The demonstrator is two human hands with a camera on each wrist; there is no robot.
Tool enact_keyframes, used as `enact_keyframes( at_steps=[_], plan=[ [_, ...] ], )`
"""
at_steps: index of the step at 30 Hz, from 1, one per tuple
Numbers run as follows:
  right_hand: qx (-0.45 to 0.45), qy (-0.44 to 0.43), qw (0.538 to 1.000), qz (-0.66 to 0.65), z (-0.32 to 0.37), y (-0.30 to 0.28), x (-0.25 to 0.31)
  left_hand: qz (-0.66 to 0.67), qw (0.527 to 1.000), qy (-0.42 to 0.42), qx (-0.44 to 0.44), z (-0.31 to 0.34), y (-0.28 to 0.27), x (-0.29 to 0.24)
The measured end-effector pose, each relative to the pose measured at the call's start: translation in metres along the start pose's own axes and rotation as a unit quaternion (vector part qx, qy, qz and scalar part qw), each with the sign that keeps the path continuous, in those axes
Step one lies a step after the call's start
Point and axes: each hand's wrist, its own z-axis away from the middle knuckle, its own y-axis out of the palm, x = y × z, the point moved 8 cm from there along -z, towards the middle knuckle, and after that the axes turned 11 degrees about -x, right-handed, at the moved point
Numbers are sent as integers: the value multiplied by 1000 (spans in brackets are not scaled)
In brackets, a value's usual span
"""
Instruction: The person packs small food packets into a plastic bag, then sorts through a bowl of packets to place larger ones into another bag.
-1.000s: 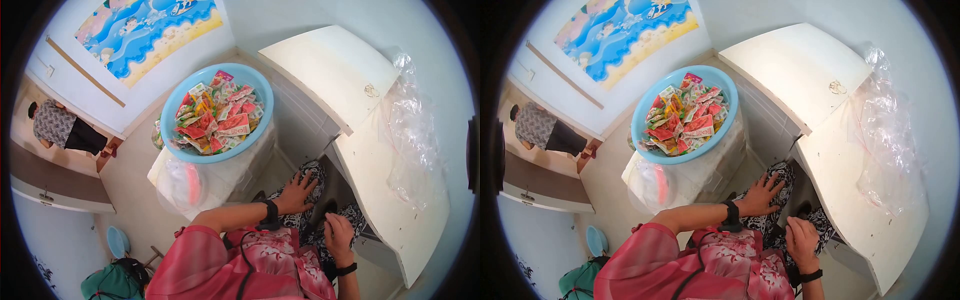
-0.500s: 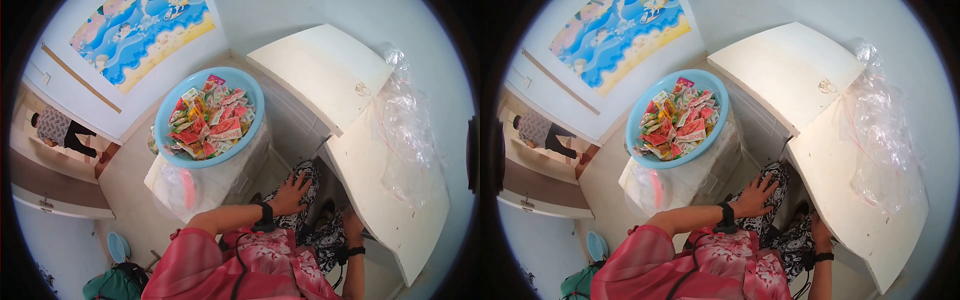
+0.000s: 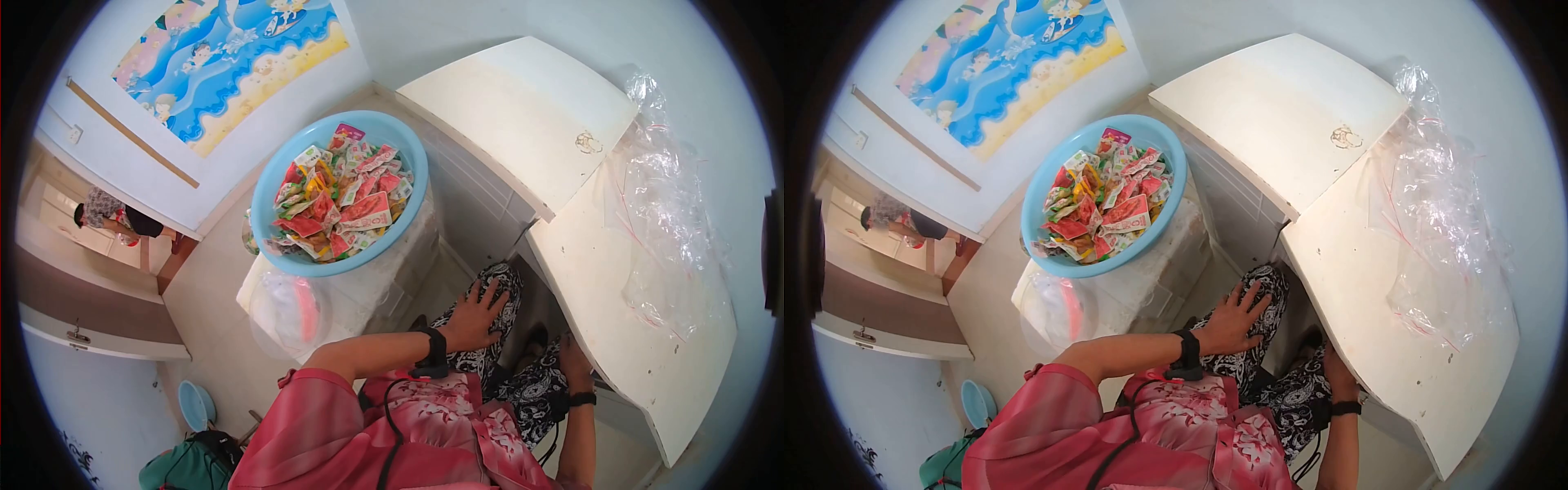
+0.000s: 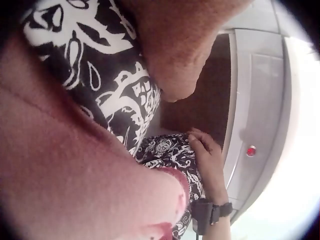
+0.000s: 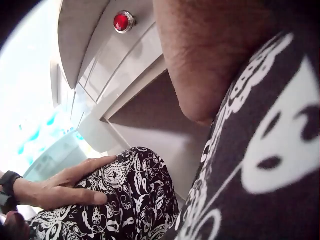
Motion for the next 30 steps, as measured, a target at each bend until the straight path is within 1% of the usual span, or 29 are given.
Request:
enact_keyframes(
  at_steps=[2, 8, 11, 14, 17, 20, 22, 23, 24, 25, 26, 28, 29, 30],
  plan=[
    [-9, 1, 1000, 0, 1, 1, -2, 1, 1000, 0, -1, 1, 2, 0],
    [-44, -40, 998, 15, 0, 6, -4, -6, 1000, -1, 7, 0, 1, -2],
    [-46, -32, 998, 20, -1, 13, -6, -10, 1000, 0, 7, -1, -1, -3],
    [5, -41, 999, 34, 1, 18, 0, -18, 1000, 1, 3, 1, 3, -1],
    [79, 17, 997, 7, -2, 14, 3, -13, 1000, 0, 7, -1, 6, -2],
    [42, -15, 999, 29, 12, 36, -17, -6, 999, -11, 33, -5, 2, -10],
    [84, 22, 996, 1, 18, 42, -27, -10, 999, -23, 41, -10, 3, -8],
    [105, 38, 994, -13, 13, 42, -25, -17, 999, -21, 30, -12, 0, -7],
    [99, 30, 994, -21, 6, 37, -18, -23, 999, -16, 19, -13, 0, -8],
    [94, 26, 995, -25, 1, 26, -11, -24, 1000, -6, 11, -15, 4, -13],
    [89, 25, 995, -26, -2, 14, -4, -39, 999, 21, -23, -18, 11, -18],
    [134, 54, 989, -13, -9, 4, 4, -67, 991, 79, -88, -20, 22, -26],
    [155, 69, 985, -4, -11, 5, 6, -110, 985, 121, -47, -20, 32, -33],
    [147, 66, 987, -9, -12, 6, 5, -151, 975, 163, -6, -20, 37, -42]
  ],
)
